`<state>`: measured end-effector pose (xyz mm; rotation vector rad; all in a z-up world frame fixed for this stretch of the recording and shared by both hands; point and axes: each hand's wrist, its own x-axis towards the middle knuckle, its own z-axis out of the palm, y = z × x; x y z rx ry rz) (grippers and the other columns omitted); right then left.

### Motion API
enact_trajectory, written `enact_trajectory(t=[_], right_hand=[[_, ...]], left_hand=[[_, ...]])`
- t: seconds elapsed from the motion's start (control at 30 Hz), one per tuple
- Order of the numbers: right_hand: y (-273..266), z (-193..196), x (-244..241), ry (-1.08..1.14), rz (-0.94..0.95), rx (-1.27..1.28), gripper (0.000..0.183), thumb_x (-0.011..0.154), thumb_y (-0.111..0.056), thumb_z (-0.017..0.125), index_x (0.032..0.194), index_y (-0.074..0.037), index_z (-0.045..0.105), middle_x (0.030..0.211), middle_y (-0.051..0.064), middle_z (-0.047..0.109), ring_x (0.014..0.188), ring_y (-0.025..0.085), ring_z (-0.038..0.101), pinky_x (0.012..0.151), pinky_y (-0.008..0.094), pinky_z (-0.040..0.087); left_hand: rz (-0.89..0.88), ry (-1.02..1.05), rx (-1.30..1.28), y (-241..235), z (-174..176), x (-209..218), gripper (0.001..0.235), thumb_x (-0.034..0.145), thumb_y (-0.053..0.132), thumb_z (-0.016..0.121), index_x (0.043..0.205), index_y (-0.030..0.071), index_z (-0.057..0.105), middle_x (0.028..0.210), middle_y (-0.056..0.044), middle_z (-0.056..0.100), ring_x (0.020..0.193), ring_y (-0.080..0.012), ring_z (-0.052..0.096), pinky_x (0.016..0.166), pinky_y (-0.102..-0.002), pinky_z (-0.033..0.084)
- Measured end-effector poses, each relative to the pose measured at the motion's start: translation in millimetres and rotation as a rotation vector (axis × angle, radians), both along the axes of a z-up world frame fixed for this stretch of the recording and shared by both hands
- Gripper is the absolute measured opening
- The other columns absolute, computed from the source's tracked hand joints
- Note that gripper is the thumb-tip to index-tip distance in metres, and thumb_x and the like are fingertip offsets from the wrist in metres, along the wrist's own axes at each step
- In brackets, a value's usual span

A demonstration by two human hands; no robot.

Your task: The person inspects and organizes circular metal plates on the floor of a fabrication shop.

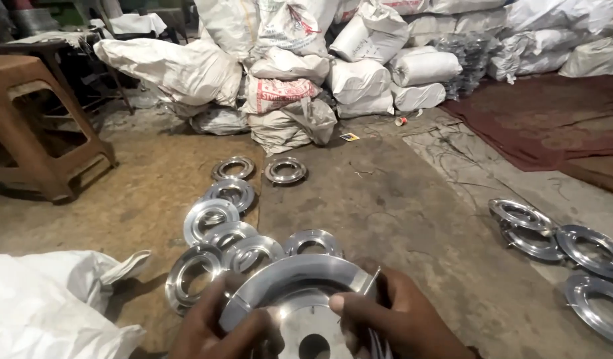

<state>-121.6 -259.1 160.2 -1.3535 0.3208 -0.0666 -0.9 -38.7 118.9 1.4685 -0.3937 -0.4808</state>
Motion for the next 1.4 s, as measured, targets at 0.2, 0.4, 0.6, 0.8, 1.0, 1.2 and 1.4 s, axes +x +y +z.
enact_trajectory(t=[0.2,0.4,0.6,0.8,1.0,1.2,1.4], right_hand=[[4,15,-9,0.090,0.002,-0.019,0.049,0.076,-0.016,0.074,0.123,-0.006,0.060,0.059,0.007,0.064,0.043,0.014,0.058,0.041,0.028,0.045],[3,24,-4,0.137,0.006,-0.058,0.041,0.079,-0.020,0.076,0.113,-0.003,0.060,0.061,0.009,0.065,0.043,0.014,0.057,0.041,0.028,0.045],[-3,11,-2,-0.002,0.093,-0.005,0.041,0.084,-0.025,0.079,0.107,-0.002,0.056,0.072,0.011,0.069,0.052,0.014,0.062,0.047,0.031,0.055],[-3,13,-5,-0.005,0.055,0.019,0.045,0.081,-0.030,0.078,0.109,-0.003,0.056,0.071,0.009,0.067,0.049,0.012,0.059,0.042,0.030,0.054],[6,27,-6,0.034,-0.020,0.024,0.047,0.083,-0.033,0.081,0.104,-0.001,0.054,0.066,0.010,0.064,0.042,0.012,0.055,0.037,0.030,0.051],[-2,13,-4,0.026,-0.017,-0.006,0.045,0.086,-0.030,0.080,0.107,0.000,0.055,0.067,0.009,0.064,0.042,0.012,0.057,0.038,0.031,0.054],[8,27,-3,0.092,-0.027,0.035,0.039,0.084,-0.024,0.077,0.106,0.002,0.057,0.064,0.009,0.062,0.042,0.013,0.055,0.038,0.031,0.052]], left_hand=[[0.025,0.054,0.026,5,-19,7,0.031,0.077,0.002,0.077,0.106,0.003,0.066,0.065,-0.017,0.075,0.057,-0.0216,0.071,0.054,-0.033,0.053],[0.009,0.090,0.032,0,1,6,0.032,0.076,0.008,0.077,0.105,0.003,0.065,0.069,-0.017,0.077,0.061,-0.0221,0.076,0.058,-0.034,0.059],[0.097,0.206,0.004,-2,15,-6,0.043,0.079,0.009,0.080,0.119,0.003,0.064,0.071,-0.019,0.073,0.054,-0.0253,0.069,0.048,-0.037,0.053],[-0.011,0.129,-0.090,-4,32,-20,0.055,0.083,0.011,0.079,0.133,0.010,0.055,0.069,-0.012,0.070,0.044,-0.0201,0.063,0.037,-0.033,0.047],[-0.028,0.133,-0.042,-8,41,-24,0.055,0.087,0.009,0.078,0.135,0.011,0.051,0.066,-0.011,0.066,0.044,-0.0195,0.063,0.036,-0.033,0.044],[0.016,0.120,-0.062,-8,42,-27,0.049,0.086,0.014,0.079,0.128,0.006,0.055,0.065,-0.010,0.065,0.042,-0.0189,0.062,0.035,-0.033,0.045],[0.038,0.083,-0.004,-9,43,-30,0.054,0.081,0.016,0.083,0.126,0.005,0.056,0.067,-0.012,0.070,0.045,-0.0189,0.064,0.038,-0.033,0.048]])
